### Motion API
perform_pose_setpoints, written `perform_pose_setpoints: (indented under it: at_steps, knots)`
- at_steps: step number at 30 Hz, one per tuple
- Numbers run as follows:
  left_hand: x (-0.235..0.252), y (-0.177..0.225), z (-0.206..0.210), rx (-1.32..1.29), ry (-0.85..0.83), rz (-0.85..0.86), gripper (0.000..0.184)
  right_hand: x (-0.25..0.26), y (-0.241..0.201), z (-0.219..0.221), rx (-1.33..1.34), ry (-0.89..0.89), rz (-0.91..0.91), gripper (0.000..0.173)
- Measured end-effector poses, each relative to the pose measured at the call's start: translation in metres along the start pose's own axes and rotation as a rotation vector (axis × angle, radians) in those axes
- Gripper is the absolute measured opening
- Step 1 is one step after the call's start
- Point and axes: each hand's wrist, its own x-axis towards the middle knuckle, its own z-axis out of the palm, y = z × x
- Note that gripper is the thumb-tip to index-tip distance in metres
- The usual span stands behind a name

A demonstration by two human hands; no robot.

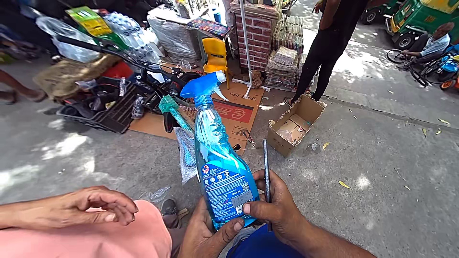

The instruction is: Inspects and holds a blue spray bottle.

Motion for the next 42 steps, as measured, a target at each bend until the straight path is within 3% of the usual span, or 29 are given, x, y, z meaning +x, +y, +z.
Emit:
perform_pose_setpoints:
  at_steps: [18,42]
  knots:
    - [0.004,-0.003,0.003,0.051,0.036,0.019,0.089,0.006,0.003,-0.006,0.088,-0.015,0.049,0.034]
    - [0.008,0.0,0.015,0.277,0.118,0.074,0.086,0.022,0.006,-0.015,0.117,-0.056,0.072,0.033]
